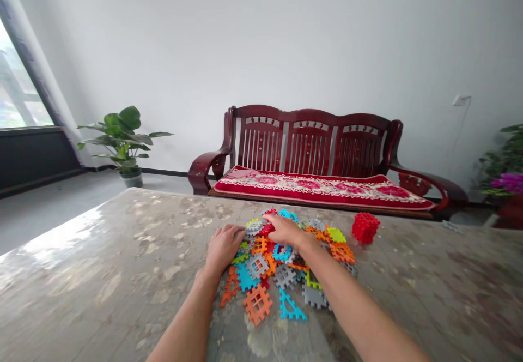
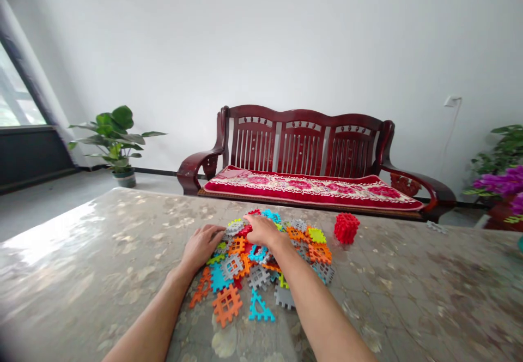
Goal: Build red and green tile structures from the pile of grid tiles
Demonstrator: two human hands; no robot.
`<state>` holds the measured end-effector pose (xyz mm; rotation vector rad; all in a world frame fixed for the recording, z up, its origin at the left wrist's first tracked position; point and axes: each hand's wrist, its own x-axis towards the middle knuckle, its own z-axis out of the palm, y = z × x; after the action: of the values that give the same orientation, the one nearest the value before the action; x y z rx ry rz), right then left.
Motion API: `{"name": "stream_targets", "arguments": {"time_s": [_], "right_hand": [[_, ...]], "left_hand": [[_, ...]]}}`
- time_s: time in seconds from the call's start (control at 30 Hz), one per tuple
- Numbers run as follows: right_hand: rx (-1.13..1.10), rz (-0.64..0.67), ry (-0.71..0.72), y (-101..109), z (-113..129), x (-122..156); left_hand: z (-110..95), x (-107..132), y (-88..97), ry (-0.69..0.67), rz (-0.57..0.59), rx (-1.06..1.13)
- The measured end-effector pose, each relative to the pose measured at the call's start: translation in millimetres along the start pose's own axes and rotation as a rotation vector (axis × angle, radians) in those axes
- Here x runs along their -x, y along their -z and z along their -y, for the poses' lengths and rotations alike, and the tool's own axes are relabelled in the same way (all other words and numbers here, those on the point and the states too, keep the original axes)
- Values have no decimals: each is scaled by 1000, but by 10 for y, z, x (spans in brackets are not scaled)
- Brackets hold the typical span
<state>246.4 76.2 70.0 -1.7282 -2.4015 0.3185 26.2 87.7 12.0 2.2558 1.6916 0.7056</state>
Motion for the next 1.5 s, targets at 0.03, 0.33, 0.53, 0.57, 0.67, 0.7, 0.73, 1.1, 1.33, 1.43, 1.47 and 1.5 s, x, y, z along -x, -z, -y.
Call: {"name": "stream_targets", "arguments": {"time_s": [0.03,0.33,0.53,0.57,0.67,0.7,0.73,1.1,1.33,1.43,1.47,1.5], "right_hand": [[16,14,9,0,11,-18],[204,31,62,81,165,24],[310,19,133,110,178,93],[321,14,146,103,172,99],[373,-27,196,59,137,100],[391,-46,216,40,121,97],[406,-63,234,22,105,94],[247,-177,141,140,10,275],[-57,-543,135,219,-591,825],[-140,-652,67,176,-918,1130],[-165,-677,34,145,-1017,1222],[-192,-694,0,104,-1108,1305]], "left_hand": [[5,-1,-6,0,-5,-2],[-25,19,5,-1,4,-15],[-18,9,-1,3,1,-20],[-17,8,-2,4,3,-20],[-18,7,-2,12,6,-18],[-20,6,-2,17,4,-17],[-22,6,-3,20,2,-16],[-29,6,5,-63,31,7],[24,-39,-31,-45,40,20],[55,-56,-54,-56,24,23],[63,-60,-58,-63,19,22],[69,-63,-61,-70,17,21]]}}
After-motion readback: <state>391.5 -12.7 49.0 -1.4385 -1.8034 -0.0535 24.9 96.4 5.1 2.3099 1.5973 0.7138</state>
